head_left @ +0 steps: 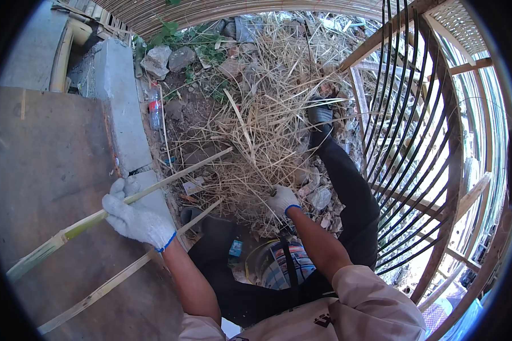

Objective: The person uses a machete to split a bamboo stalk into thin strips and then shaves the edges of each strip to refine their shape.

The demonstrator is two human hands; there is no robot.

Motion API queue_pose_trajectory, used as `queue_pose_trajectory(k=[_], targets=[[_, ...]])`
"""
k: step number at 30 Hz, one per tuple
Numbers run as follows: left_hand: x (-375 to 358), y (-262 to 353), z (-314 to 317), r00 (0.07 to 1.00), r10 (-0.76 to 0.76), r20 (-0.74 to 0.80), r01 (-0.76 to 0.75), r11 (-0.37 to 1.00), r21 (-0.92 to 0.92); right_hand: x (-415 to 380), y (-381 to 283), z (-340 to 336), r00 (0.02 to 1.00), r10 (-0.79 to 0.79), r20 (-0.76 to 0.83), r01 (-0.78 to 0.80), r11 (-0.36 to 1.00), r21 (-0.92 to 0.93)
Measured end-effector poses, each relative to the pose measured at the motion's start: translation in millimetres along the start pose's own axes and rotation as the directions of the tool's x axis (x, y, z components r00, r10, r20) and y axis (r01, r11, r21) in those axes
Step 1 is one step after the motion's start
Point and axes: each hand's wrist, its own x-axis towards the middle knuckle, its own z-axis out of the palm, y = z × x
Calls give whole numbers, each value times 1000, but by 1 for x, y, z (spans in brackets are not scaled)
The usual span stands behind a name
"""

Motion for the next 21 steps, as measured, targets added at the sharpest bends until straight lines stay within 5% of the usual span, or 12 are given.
queue_pose_trajectory(k=[10, 14, 17, 21], targets=[[-1, -7, -4, 995, 35, 90, -32, 999, -39, -39, -66, -25, 992, -123, 9, 123, 992, -7], [-1, -8, -3, 989, 102, 111, -96, 994, -55, -14, -29, -10, 999, -32, -39, 32, 999, 9], [-7, 0, 4, 998, 14, 68, -13, 1000, -20, -12, -22, -13, 998, -52, 21, 52, 999, -4], [-3, -4, -7, 980, 142, 140, -172, 958, 230, -15, -17, -10, 998, -53, 18, 53, 999, -3]])
